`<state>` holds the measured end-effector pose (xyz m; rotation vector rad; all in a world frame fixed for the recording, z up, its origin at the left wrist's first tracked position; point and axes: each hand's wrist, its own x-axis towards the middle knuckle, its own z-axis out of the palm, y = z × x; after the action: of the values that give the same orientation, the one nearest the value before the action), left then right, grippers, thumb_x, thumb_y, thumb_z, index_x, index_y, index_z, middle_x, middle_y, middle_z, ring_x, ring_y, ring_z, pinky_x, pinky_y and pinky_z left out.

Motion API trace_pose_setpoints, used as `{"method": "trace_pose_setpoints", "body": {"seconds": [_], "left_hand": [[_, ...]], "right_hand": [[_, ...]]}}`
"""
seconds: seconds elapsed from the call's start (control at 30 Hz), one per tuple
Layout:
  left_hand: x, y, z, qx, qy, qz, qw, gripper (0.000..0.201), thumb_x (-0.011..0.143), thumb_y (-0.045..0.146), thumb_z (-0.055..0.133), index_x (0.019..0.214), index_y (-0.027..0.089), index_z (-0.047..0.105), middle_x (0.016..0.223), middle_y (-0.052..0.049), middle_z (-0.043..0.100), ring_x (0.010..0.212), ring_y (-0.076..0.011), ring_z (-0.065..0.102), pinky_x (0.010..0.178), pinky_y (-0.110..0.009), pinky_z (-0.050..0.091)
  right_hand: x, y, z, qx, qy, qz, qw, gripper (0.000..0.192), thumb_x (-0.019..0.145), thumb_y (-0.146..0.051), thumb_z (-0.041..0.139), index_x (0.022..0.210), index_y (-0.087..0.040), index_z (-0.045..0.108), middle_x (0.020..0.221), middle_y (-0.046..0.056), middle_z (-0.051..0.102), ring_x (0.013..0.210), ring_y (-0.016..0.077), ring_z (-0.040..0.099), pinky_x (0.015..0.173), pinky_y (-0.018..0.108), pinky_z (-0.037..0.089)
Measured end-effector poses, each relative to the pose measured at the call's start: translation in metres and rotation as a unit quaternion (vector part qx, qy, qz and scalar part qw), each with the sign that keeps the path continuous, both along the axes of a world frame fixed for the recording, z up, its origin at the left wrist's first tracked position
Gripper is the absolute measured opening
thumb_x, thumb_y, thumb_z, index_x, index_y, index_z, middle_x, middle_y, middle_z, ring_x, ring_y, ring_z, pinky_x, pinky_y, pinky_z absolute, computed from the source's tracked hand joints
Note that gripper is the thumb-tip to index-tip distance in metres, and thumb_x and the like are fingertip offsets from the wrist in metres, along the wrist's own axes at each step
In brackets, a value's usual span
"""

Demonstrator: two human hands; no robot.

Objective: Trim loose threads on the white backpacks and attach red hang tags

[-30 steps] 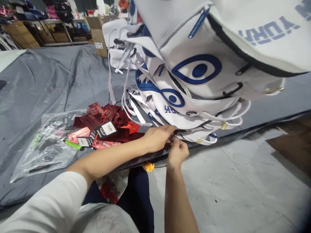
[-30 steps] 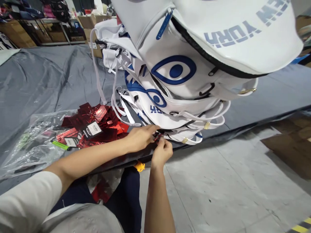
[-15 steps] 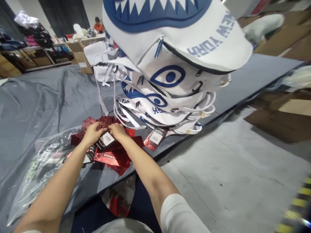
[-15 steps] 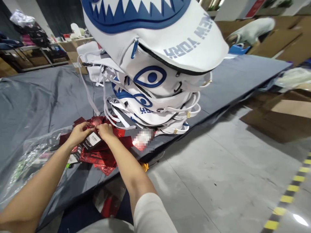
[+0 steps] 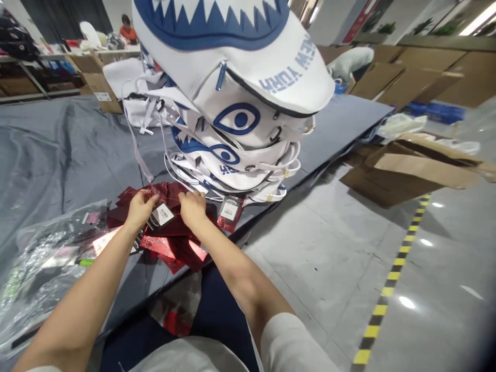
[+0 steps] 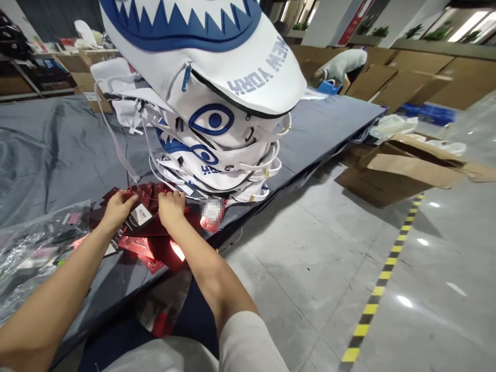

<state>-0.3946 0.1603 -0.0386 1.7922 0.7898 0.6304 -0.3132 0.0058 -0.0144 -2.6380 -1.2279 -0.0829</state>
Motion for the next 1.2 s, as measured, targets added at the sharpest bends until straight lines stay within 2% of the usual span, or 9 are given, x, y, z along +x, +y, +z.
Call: {"method": "trace_pose_setpoints", "body": {"seconds": [0.27,0.47,0.6,0.7,0.77,0.87,1.0,1.13,1.2], "left_hand": [[-0.003,-0.001,0.010,0.028,0.010,-0.063,0.998,0.037,0.063,0.038,0.072,0.089,0.017,0.056,0.079,0.001,0.062,0.074,-0.0147,0.058,0.077,-0.029,0.048],[-0.013,0.004,0.013,-0.056,-0.013,-0.084,0.995,0.057,0.057,0.045,0.081,0.101,0.016,0.059,0.086,0.000,0.066,0.078,-0.0145,0.062,0.079,-0.029,0.051],[-0.025,0.023,0.012,-0.076,-0.020,-0.066,0.995,0.058,0.053,0.049,0.084,0.095,0.016,0.060,0.081,-0.001,0.067,0.074,-0.0160,0.063,0.075,-0.031,0.053],[-0.031,0.033,0.017,-0.012,0.010,-0.059,0.998,0.071,0.059,0.044,0.083,0.119,0.016,0.060,0.095,-0.006,0.071,0.085,-0.0207,0.068,0.083,-0.037,0.054],[-0.033,0.027,0.029,0.107,-0.003,0.014,0.994,0.075,0.067,0.039,0.079,0.134,0.018,0.054,0.119,-0.011,0.069,0.108,-0.0249,0.066,0.098,-0.042,0.050],[-0.031,-0.002,0.051,0.225,-0.072,0.084,0.968,0.048,0.082,0.038,0.067,0.127,0.020,0.064,0.124,-0.010,0.069,0.118,-0.0246,0.063,0.107,-0.041,0.046],[-0.011,-0.060,0.059,0.093,-0.112,-0.071,0.987,0.036,0.084,0.040,0.065,0.111,0.018,0.073,0.105,-0.008,0.077,0.100,-0.0223,0.071,0.094,-0.035,0.054],[0.010,-0.100,0.048,0.003,-0.115,-0.142,0.983,0.023,0.079,0.034,0.068,0.093,0.017,0.074,0.088,-0.005,0.077,0.081,-0.0177,0.071,0.078,-0.028,0.055],[0.017,-0.110,0.045,-0.034,-0.127,-0.147,0.980,0.020,0.078,0.036,0.069,0.082,0.017,0.072,0.074,-0.002,0.073,0.070,-0.0150,0.068,0.071,-0.026,0.054]], "right_hand": [[0.016,0.003,0.001,0.029,0.006,-0.007,1.000,0.032,0.097,-0.009,0.040,0.110,-0.016,0.069,0.106,0.015,0.071,0.107,0.0298,0.056,0.098,0.047,0.030],[0.013,-0.008,-0.008,0.058,0.014,0.033,0.998,0.032,0.095,-0.009,0.044,0.106,-0.022,0.071,0.106,0.009,0.071,0.109,0.0248,0.054,0.108,0.044,0.024],[0.033,-0.025,-0.016,0.087,0.058,-0.030,0.994,0.035,0.094,-0.005,0.039,0.097,-0.017,0.071,0.099,0.014,0.073,0.106,0.0268,0.056,0.107,0.049,0.024],[0.046,-0.030,-0.009,0.147,0.089,-0.059,0.983,0.030,0.096,-0.010,0.040,0.100,-0.016,0.070,0.106,0.016,0.071,0.108,0.0271,0.058,0.105,0.046,0.028],[0.049,-0.033,-0.002,0.192,0.129,-0.064,0.971,0.026,0.097,-0.016,0.042,0.099,-0.016,0.068,0.103,0.013,0.072,0.102,0.0260,0.061,0.098,0.041,0.037],[0.042,-0.038,0.005,0.247,0.218,-0.038,0.943,0.024,0.094,-0.021,0.042,0.093,-0.017,0.066,0.086,0.006,0.072,0.080,0.0198,0.065,0.078,0.031,0.047],[0.016,-0.046,-0.001,0.296,0.326,0.022,0.898,0.020,0.088,-0.029,0.046,0.082,-0.018,0.062,0.072,0.001,0.068,0.063,0.0140,0.060,0.064,0.025,0.048],[0.004,-0.063,-0.011,0.401,0.467,0.075,0.785,0.020,0.078,-0.038,0.059,0.069,-0.019,0.058,0.064,-0.002,0.063,0.060,0.0122,0.057,0.062,0.024,0.046],[0.014,-0.078,-0.014,0.439,0.506,0.017,0.742,0.021,0.073,-0.039,0.065,0.071,-0.019,0.061,0.066,-0.001,0.065,0.058,0.0116,0.057,0.060,0.024,0.047]]}}
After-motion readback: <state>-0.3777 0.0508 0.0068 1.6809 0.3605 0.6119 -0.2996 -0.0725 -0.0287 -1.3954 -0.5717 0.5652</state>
